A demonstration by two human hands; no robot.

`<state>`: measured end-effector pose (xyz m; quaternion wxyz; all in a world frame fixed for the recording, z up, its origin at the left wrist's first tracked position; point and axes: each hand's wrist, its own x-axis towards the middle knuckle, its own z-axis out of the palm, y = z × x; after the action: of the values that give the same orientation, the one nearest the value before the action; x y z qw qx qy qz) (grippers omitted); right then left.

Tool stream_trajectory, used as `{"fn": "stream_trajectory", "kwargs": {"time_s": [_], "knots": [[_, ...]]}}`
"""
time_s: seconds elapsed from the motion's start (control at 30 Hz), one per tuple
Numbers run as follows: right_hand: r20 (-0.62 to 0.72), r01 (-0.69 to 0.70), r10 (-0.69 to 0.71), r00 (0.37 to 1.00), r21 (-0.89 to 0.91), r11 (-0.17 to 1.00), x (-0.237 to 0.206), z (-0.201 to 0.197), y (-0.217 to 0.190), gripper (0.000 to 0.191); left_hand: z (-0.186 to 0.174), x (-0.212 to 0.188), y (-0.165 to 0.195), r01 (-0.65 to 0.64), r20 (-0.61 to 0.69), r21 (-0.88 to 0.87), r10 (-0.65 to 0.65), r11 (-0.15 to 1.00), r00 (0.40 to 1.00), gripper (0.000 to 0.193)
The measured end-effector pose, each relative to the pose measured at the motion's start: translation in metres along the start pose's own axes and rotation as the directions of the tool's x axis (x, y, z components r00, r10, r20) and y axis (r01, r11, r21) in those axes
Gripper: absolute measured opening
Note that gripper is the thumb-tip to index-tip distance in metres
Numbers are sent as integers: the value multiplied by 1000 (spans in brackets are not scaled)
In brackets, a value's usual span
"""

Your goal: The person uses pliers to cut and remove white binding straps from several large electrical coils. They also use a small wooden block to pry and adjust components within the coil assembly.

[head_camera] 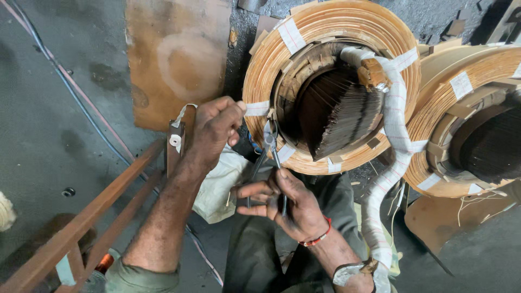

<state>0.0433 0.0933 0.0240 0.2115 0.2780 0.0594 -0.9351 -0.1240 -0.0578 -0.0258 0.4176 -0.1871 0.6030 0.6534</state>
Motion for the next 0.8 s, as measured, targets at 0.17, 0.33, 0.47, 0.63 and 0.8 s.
{"fn": "stream_trajectory", "kwargs": {"time_s": [0.17,0.33,0.47,0.63,0.8], "knots": [[-43,4,-3,999,21,1000,9,0,1,36,4,-5,1,46,112,-126,-32,991,993,17],[-123,5,0,992,38,999,18,7,-2,44,9,-6,15,12,150,34,-17,999,989,18],[-181,161,-168,969,-53,986,23,23,12,46,24,-10,24,-94,100,293,67,951,993,22],[-361,145,-165,918,-83,986,33,29,23,31,39,-11,34,-236,56,533,244,813,968,16],[-385,48,-75,920,-80,996,35,15,26,42,45,-11,41,-205,17,722,280,661,960,13]]}}
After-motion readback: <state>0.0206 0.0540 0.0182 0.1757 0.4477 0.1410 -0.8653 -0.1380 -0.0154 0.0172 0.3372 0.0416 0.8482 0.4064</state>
